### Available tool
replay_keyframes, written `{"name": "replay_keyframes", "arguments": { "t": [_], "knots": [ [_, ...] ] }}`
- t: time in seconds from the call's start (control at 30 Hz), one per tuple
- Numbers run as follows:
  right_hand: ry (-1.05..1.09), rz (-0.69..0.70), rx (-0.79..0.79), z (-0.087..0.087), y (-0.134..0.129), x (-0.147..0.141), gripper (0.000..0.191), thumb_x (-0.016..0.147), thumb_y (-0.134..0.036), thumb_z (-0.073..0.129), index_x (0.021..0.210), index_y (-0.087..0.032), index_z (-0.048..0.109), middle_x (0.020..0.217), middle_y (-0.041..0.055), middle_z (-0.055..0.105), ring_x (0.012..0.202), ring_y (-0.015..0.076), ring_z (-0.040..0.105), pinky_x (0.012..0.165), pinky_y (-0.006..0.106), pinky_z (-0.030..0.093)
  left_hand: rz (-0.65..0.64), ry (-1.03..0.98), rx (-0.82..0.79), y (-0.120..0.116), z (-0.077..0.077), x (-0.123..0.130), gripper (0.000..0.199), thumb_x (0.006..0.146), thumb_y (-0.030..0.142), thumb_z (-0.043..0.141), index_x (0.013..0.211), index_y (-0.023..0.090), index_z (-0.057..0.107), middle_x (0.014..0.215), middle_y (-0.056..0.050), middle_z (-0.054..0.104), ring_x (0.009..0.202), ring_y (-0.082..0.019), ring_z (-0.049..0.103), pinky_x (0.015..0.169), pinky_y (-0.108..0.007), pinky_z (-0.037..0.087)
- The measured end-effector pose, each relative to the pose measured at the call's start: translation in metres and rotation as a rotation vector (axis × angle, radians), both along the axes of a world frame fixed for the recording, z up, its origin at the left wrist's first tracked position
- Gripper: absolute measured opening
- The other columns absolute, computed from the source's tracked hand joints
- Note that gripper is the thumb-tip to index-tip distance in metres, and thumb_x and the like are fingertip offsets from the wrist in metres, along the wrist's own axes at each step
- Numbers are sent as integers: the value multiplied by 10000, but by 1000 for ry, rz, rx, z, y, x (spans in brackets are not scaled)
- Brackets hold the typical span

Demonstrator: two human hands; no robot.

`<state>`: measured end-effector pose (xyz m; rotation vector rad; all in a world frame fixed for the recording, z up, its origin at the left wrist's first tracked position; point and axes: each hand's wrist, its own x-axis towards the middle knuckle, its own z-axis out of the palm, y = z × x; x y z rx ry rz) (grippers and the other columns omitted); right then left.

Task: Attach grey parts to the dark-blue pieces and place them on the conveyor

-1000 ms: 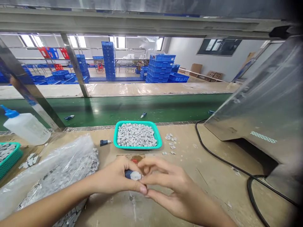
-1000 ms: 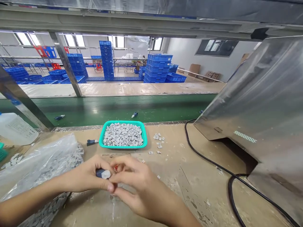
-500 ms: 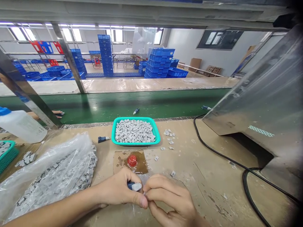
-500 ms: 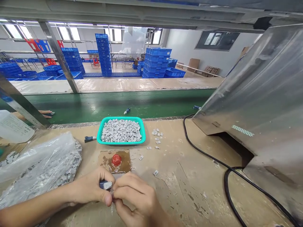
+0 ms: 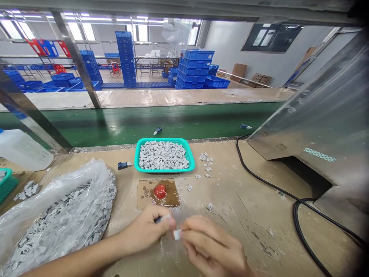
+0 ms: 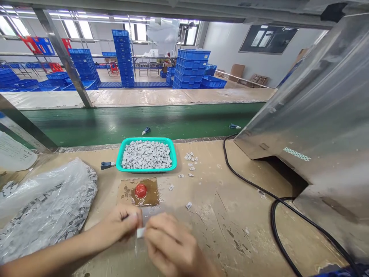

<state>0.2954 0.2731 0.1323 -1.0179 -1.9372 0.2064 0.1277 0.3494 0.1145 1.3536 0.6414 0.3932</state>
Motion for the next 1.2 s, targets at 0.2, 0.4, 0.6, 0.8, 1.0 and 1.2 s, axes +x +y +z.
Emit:
{"name": "replay_keyframes", "arguments": {
  "t": [0.2, 0.4, 0.6, 0.8, 1.0, 1.2],
  "knots": [
    [-25, -312, -310, -48, 30, 18, 153, 753, -92, 468, 722, -172, 594, 736, 34, 607, 549, 111, 545, 501, 218, 468, 457, -130, -213, 38, 20, -16, 376, 651, 218, 532, 1023, 164, 540, 674, 30, 389, 560, -68, 326, 486, -177, 279],
    [-109, -254, -226, -71, 43, 13, 177, 791, -95, 444, 756, -167, 602, 757, 51, 611, 733, 169, 563, 658, 298, 482, 474, -214, -213, 45, 23, -22, 417, 652, 127, 593, 1059, 214, 553, 961, 2, 519, 789, -84, 438, 682, -179, 375],
    [-183, -191, -159, -68, 47, 19, 217, 831, -85, 400, 796, -170, 597, 765, 56, 601, 717, 166, 547, 638, 307, 485, 540, -207, -225, 49, 13, -26, 340, 635, 174, 678, 957, 198, 571, 999, -10, 548, 875, -95, 506, 764, -185, 393],
    [-205, -127, -161, -65, 47, 22, 222, 837, -68, 384, 842, -171, 581, 790, 62, 591, 745, 169, 548, 636, 304, 490, 493, -209, -207, 49, 10, -28, 370, 655, 216, 673, 999, 219, 538, 976, -13, 569, 852, -110, 546, 754, -208, 429],
    [-181, -181, -134, -63, 40, 19, 235, 848, -81, 370, 829, -178, 583, 782, 56, 593, 722, 161, 557, 618, 294, 497, 489, -183, -175, 48, 8, -24, 384, 635, 190, 688, 988, 180, 536, 878, -4, 599, 811, -86, 543, 785, -189, 404],
    [-200, -269, -41, -48, 37, 14, 247, 846, -101, 369, 845, -177, 604, 816, 60, 608, 752, 165, 579, 660, 297, 512, 461, -158, -141, 40, 8, -22, 249, 634, 183, 681, 848, 170, 555, 788, 26, 599, 663, -50, 515, 647, -158, 390]
  ]
}}
